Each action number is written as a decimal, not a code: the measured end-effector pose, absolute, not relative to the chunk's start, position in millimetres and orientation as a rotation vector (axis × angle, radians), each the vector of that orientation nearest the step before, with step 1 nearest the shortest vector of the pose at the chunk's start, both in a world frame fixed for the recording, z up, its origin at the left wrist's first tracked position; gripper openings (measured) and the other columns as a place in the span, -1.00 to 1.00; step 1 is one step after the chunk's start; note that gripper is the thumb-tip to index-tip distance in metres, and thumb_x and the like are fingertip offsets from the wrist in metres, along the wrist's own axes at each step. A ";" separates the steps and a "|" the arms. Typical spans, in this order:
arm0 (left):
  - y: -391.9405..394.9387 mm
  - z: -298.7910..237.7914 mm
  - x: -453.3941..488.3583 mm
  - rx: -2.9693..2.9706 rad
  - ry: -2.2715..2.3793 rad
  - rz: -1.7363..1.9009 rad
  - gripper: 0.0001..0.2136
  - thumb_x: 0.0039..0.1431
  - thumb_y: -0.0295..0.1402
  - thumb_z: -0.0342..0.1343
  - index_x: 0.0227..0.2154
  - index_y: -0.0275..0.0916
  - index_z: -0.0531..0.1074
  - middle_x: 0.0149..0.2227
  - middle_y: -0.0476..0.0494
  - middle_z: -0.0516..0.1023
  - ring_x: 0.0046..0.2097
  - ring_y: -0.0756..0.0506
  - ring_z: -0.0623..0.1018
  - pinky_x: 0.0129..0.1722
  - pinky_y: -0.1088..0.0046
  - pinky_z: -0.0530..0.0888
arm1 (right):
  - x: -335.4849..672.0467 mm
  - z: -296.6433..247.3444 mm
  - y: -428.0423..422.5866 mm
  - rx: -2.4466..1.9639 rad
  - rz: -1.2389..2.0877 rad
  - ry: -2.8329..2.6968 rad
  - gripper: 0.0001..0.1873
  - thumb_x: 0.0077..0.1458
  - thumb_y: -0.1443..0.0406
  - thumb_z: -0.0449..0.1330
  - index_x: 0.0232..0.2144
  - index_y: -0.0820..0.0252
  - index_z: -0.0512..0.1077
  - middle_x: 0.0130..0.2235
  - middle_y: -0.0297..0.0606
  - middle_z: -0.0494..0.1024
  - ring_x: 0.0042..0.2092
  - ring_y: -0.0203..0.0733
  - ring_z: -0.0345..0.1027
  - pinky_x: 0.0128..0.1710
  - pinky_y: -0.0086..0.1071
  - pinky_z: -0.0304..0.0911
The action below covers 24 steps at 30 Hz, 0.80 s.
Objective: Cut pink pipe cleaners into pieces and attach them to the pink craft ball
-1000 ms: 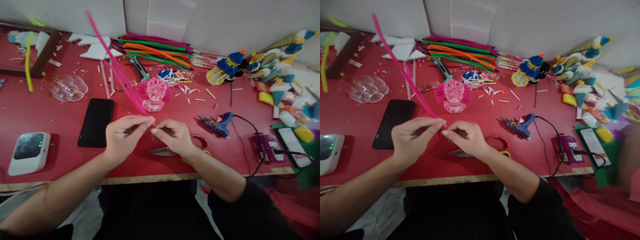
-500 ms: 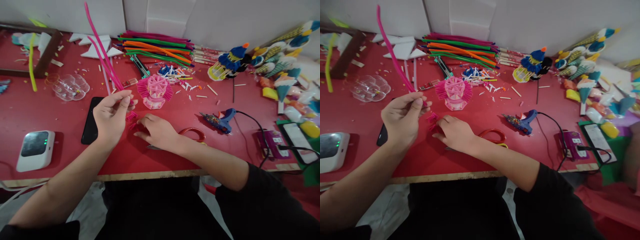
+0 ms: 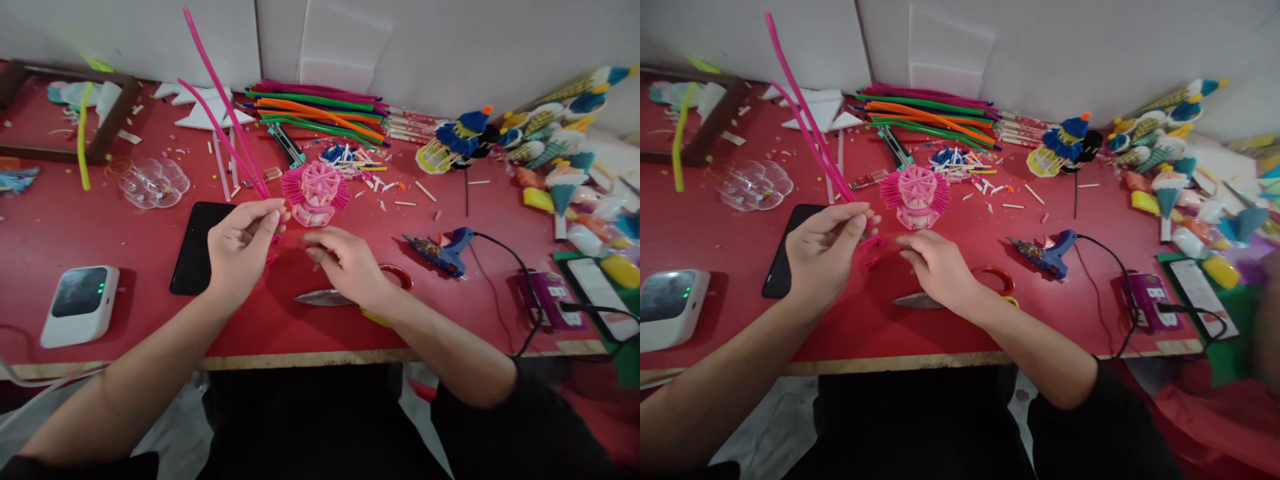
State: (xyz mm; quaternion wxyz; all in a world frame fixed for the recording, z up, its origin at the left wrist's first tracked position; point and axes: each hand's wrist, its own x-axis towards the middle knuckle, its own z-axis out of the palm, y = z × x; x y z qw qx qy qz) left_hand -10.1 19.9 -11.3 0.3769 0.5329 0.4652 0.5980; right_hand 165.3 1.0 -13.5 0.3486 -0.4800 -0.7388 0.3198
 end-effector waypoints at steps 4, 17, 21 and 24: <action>15.5 -7.1 -9.4 1.447 1.165 1.527 -0.88 0.20 -0.42 0.26 -0.24 -0.12 0.65 -0.22 -0.09 0.68 -0.27 -0.04 0.67 -0.18 0.41 0.66 | 173.7 -22.0 -0.3 -1.265 0.941 -1.658 -0.90 0.22 0.31 0.21 -0.29 0.16 0.55 -0.29 -0.28 0.63 -0.30 -0.25 0.51 -0.30 -0.39 0.39; 28.6 -15.7 -12.9 1.402 1.159 1.657 -0.88 0.20 -0.39 0.26 -0.22 -0.10 0.63 -0.23 -0.05 0.69 -0.19 -0.06 0.68 -0.13 0.39 0.67 | 157.4 -6.6 -4.0 -1.018 0.104 -2.699 -0.67 0.34 0.40 0.01 0.04 0.25 0.48 0.02 0.01 0.53 0.03 0.01 0.36 0.01 -0.11 0.39; 26.3 -14.8 -10.7 1.404 1.176 1.671 -0.89 0.20 -0.39 0.26 -0.23 -0.12 0.63 -0.25 -0.05 0.69 -0.20 -0.06 0.68 -0.16 0.40 0.67 | 132.8 2.3 6.3 -0.885 0.092 -2.903 -0.64 0.39 0.41 -0.08 -0.03 0.28 0.51 0.00 0.05 0.54 0.03 -0.01 0.37 -0.10 -0.18 0.43; 23.4 -12.3 -10.8 1.408 1.205 1.671 -0.90 0.20 -0.38 0.25 -0.24 -0.12 0.63 -0.27 -0.05 0.69 -0.22 -0.06 0.68 -0.18 0.42 0.67 | 117.2 1.3 14.6 -0.924 0.093 -2.984 -0.64 0.38 0.42 -0.06 -0.14 0.33 0.56 -0.19 0.02 0.58 -0.06 0.00 0.41 -0.20 -0.22 0.42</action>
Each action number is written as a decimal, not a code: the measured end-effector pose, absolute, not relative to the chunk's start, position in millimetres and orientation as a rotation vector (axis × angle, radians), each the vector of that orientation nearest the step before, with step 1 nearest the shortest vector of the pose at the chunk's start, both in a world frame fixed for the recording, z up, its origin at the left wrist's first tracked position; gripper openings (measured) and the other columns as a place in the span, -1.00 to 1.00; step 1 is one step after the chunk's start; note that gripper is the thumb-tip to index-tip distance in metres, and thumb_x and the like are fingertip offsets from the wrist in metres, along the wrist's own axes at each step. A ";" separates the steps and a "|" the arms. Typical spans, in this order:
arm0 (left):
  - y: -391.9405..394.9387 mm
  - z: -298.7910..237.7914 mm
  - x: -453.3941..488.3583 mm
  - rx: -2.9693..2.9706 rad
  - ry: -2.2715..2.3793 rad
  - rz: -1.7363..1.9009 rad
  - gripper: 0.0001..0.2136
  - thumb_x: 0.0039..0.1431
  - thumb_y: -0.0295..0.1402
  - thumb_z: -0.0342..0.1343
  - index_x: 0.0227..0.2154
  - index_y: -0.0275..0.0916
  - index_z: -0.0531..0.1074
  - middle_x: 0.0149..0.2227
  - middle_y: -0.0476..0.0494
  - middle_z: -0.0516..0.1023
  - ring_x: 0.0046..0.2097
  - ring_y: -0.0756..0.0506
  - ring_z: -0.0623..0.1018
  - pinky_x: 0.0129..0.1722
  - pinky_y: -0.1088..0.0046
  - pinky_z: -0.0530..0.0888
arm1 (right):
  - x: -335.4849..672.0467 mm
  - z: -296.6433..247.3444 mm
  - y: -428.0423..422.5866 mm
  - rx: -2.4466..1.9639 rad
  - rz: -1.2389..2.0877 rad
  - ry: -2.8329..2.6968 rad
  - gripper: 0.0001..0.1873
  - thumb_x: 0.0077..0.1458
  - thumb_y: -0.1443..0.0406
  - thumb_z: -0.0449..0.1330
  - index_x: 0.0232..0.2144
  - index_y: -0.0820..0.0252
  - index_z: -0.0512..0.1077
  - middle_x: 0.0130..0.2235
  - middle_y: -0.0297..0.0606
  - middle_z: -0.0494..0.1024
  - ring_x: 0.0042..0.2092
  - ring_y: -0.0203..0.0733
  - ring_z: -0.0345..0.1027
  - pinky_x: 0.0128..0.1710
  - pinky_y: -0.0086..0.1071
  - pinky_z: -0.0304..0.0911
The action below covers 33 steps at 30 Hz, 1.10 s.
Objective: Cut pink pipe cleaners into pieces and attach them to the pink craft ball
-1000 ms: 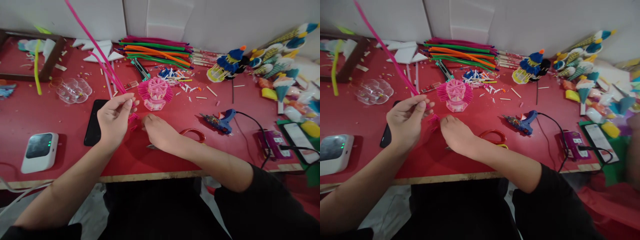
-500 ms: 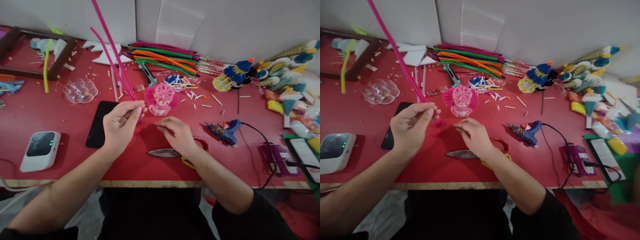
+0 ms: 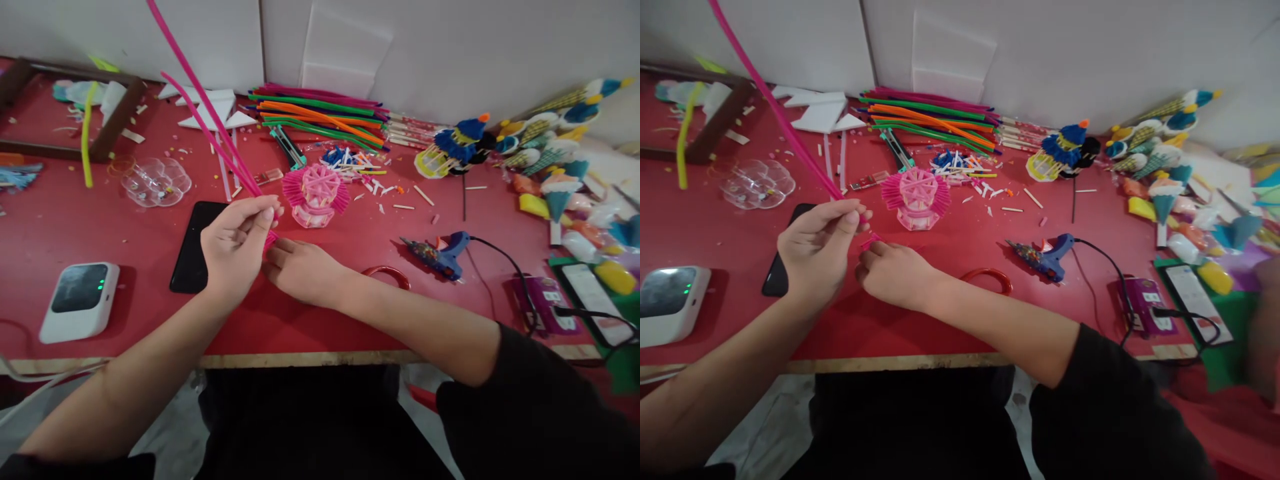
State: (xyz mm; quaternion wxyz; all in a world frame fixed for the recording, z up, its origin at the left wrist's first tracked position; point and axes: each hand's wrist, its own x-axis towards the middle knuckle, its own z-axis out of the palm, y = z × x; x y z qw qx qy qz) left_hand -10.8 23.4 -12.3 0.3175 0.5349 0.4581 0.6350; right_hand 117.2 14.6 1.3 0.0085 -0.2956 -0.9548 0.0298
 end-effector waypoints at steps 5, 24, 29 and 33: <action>22.2 -9.9 -12.4 1.370 1.174 1.679 -0.89 0.19 -0.41 0.25 -0.25 -0.12 0.63 -0.27 -0.04 0.69 -0.23 -0.04 0.68 -0.18 0.43 0.66 | 113.3 -5.5 15.1 -0.996 0.098 -2.968 -0.64 0.36 0.44 -0.06 -0.18 0.33 0.55 -0.23 0.02 0.58 -0.12 0.01 0.44 -0.21 -0.20 0.42; 0.0 -3.2 -6.1 1.751 1.119 1.372 -0.76 0.16 -0.53 0.25 -0.18 -0.05 0.64 -0.24 -0.04 0.65 -0.27 0.00 0.61 -0.30 0.55 0.57 | 171.2 -4.2 -7.9 -1.093 0.973 -1.425 -0.72 0.08 0.38 0.33 -0.13 0.06 0.48 -0.34 -0.41 0.60 -0.31 -0.31 0.53 -0.28 -0.43 0.49; -1.1 -4.1 -6.7 1.728 1.058 1.240 -0.72 0.16 -0.49 0.24 -0.11 -0.04 0.62 -0.21 -0.08 0.64 -0.26 -0.03 0.63 -0.25 0.49 0.63 | 175.3 -3.9 -11.8 -1.127 0.835 -1.487 -0.91 0.17 0.34 0.29 -0.24 0.08 0.55 -0.24 -0.32 0.65 -0.21 -0.25 0.55 -0.14 -0.31 0.50; -2.0 -4.9 -7.0 1.722 1.005 1.192 -0.68 0.16 -0.51 0.24 -0.07 -0.03 0.61 -0.17 -0.08 0.64 -0.23 -0.03 0.64 -0.22 0.49 0.64 | 177.6 -3.3 -11.1 -1.091 0.778 -1.541 -0.86 0.18 0.39 0.25 -0.24 0.07 0.56 -0.26 -0.30 0.63 -0.18 -0.22 0.52 -0.13 -0.28 0.45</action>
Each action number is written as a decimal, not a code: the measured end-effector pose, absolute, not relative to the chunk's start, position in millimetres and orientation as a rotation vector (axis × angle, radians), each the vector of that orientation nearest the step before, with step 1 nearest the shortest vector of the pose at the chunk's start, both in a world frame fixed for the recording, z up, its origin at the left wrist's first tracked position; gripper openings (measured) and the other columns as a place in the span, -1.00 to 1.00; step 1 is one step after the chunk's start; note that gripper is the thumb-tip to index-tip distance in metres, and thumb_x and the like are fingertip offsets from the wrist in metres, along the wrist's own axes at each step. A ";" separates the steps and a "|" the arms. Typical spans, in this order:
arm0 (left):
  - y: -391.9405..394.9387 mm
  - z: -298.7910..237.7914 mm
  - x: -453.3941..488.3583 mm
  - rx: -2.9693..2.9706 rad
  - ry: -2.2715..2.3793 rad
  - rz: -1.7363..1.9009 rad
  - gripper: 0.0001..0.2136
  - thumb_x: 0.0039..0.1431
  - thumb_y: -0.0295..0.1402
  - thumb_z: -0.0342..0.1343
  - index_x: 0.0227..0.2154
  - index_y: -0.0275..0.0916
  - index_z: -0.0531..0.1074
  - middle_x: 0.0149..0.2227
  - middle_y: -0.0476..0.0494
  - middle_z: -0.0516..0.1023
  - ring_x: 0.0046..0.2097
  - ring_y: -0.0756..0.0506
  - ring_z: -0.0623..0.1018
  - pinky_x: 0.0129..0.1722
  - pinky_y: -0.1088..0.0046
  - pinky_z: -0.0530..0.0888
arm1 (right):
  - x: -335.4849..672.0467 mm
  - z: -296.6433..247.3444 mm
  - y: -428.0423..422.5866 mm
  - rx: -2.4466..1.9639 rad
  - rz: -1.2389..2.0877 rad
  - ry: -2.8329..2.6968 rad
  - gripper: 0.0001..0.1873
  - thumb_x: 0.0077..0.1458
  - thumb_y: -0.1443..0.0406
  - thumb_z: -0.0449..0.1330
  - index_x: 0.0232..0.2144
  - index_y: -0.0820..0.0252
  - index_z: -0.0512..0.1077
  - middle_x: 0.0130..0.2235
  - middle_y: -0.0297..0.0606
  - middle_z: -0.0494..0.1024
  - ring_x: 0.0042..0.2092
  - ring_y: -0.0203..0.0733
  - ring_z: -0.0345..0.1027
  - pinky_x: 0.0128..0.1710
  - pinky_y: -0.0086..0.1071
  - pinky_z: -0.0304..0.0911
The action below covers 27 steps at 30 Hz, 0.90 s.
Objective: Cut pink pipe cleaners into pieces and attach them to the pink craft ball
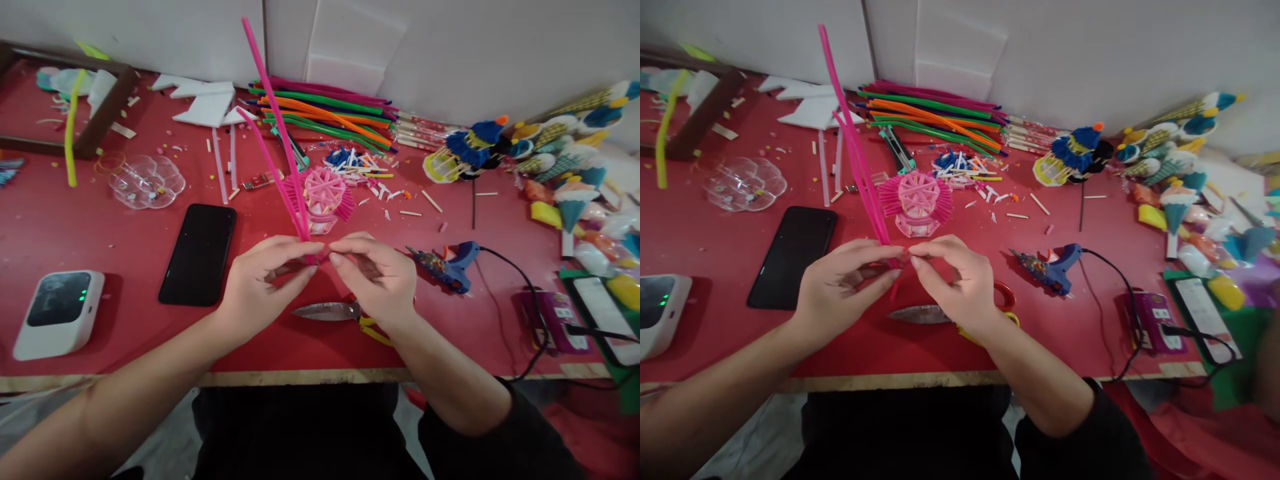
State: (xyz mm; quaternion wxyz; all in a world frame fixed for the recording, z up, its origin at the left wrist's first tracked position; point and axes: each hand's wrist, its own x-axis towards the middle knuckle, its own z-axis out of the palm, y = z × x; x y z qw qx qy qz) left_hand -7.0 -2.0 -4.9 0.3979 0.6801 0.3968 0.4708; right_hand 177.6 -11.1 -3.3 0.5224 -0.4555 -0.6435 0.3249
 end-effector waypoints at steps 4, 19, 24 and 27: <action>-1.6 -3.7 -7.7 1.793 0.973 1.163 -0.68 0.14 -0.55 0.23 -0.07 -0.07 0.60 -0.18 -0.08 0.65 -0.21 -0.03 0.64 -0.19 0.51 0.62 | 177.2 -8.3 -12.2 -1.103 0.779 -1.535 -0.77 0.15 0.37 0.28 -0.13 0.04 0.51 -0.24 -0.33 0.63 -0.20 -0.22 0.55 -0.17 -0.30 0.48; 0.0 -3.5 -8.9 2.201 1.041 1.189 -0.75 0.21 -0.56 0.16 -0.10 -0.19 0.58 -0.16 -0.11 0.70 -0.16 -0.03 0.67 -0.10 0.49 0.60 | 169.7 -12.4 -18.8 -1.184 0.907 -1.418 -0.81 0.11 0.31 0.33 -0.29 0.08 0.35 -0.35 -0.41 0.58 -0.27 -0.30 0.57 -0.25 -0.42 0.48; -1.2 -5.6 -9.1 2.290 1.049 1.209 -0.73 0.23 -0.55 0.15 -0.06 -0.19 0.57 -0.14 -0.11 0.70 -0.16 -0.02 0.67 -0.08 0.52 0.60 | 168.6 -10.9 -19.1 -1.203 0.952 -1.376 -0.72 0.06 0.34 0.33 -0.24 0.07 0.31 -0.35 -0.43 0.64 -0.28 -0.29 0.60 -0.28 -0.44 0.47; -0.7 -7.4 -9.0 2.340 1.018 1.245 -0.73 0.22 -0.57 0.16 -0.05 -0.23 0.56 -0.16 -0.13 0.70 -0.16 -0.01 0.67 -0.06 0.55 0.58 | 169.3 -11.7 -19.8 -1.227 0.941 -1.392 -0.71 0.06 0.31 0.34 -0.25 0.05 0.29 -0.34 -0.41 0.66 -0.27 -0.23 0.62 -0.28 -0.40 0.49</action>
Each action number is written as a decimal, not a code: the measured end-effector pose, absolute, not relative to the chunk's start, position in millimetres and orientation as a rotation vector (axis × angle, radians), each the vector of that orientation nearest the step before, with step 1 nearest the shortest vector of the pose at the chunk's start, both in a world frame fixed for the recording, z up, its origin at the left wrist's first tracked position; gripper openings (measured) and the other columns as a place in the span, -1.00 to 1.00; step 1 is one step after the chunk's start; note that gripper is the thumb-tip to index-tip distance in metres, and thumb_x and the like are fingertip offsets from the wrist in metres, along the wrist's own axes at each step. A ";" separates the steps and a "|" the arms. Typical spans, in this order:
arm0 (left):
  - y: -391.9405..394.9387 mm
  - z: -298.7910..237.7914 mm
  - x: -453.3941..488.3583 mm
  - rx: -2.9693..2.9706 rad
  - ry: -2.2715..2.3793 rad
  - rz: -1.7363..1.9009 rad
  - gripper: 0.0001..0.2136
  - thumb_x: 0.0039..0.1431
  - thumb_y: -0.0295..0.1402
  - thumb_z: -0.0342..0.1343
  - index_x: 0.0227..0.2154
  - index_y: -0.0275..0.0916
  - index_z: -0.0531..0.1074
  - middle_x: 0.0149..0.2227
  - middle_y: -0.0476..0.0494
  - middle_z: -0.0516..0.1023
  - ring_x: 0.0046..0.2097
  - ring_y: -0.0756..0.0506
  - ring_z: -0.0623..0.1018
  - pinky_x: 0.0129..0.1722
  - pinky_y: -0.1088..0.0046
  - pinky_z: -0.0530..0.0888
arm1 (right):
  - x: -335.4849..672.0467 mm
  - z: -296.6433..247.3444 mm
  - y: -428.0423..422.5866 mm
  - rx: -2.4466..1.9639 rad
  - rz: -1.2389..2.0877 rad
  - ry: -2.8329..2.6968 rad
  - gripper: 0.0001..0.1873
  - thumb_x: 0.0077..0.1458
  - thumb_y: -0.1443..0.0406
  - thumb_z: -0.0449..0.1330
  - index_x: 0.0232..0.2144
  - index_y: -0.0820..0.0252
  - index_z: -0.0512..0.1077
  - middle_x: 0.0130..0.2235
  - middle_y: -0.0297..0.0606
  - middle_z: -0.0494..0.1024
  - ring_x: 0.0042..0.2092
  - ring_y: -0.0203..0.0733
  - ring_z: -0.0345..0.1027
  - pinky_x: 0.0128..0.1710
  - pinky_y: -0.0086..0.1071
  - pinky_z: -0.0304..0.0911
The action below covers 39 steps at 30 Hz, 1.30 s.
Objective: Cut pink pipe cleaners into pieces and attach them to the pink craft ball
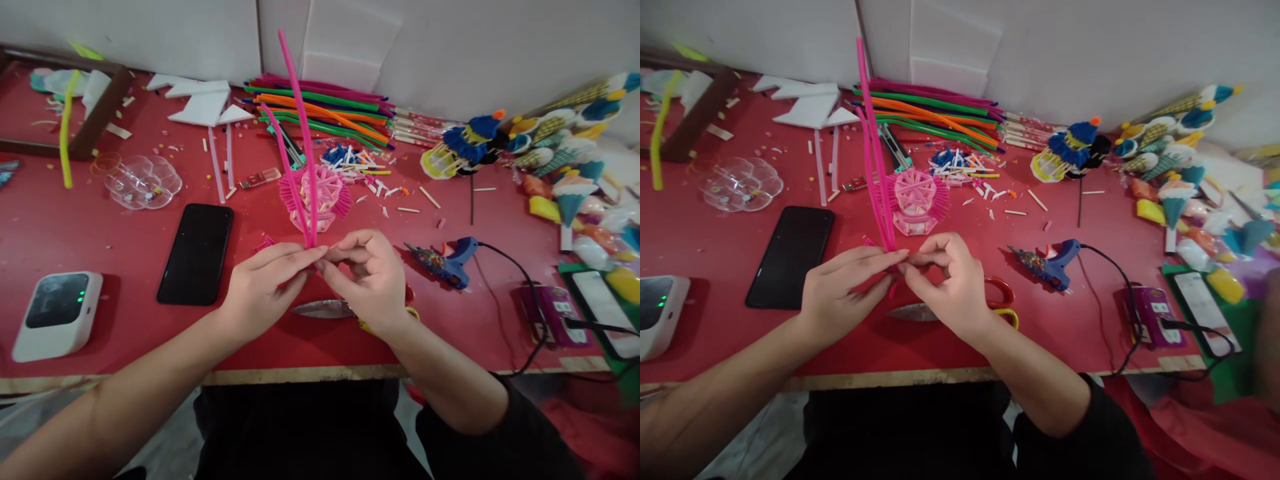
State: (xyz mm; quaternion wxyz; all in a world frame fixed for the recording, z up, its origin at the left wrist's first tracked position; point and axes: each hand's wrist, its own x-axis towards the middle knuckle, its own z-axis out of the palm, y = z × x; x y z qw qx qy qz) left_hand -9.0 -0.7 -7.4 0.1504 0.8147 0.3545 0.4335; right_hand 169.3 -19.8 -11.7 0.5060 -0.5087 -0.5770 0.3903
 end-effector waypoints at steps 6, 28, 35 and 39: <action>0.1 -11.6 -8.5 2.378 0.990 1.273 -0.70 0.23 -0.59 0.15 -0.02 -0.19 0.53 -0.17 -0.10 0.69 -0.17 0.00 0.68 -0.09 0.55 0.60 | 164.2 -9.6 -24.9 -1.288 0.481 -1.619 -0.77 0.13 0.31 0.29 -0.16 0.03 0.38 -0.31 -0.39 0.66 -0.29 -0.19 0.63 -0.28 -0.35 0.53; 8.8 -5.8 -6.7 1.432 1.005 1.087 -0.89 0.06 -0.31 0.37 -0.41 -0.23 0.64 -0.37 -0.10 0.67 -0.33 -0.06 0.64 -0.31 0.46 0.61 | 175.0 -6.1 -18.3 -1.248 0.490 -1.780 -0.88 0.15 0.31 0.28 -0.25 0.05 0.40 -0.30 -0.39 0.58 -0.30 -0.27 0.57 -0.33 -0.43 0.46; 13.8 -3.4 -5.6 1.446 0.998 1.018 -0.79 0.03 -0.20 0.39 -0.53 -0.24 0.60 -0.43 -0.09 0.57 -0.39 -0.03 0.56 -0.39 0.48 0.53 | 176.1 -4.1 -13.1 -1.033 0.244 -1.966 -0.85 0.19 0.41 0.26 -0.23 0.09 0.40 -0.35 -0.36 0.61 -0.29 -0.26 0.56 -0.28 -0.43 0.48; 12.2 0.9 -6.4 1.406 0.946 1.113 -0.80 0.10 -0.19 0.34 -0.46 -0.22 0.60 -0.39 -0.08 0.56 -0.36 -0.02 0.55 -0.36 0.50 0.54 | 174.7 -3.5 -14.5 -0.802 0.053 -2.021 -0.72 0.16 0.43 0.31 -0.09 0.11 0.42 -0.28 -0.30 0.65 -0.18 -0.17 0.55 -0.16 -0.29 0.53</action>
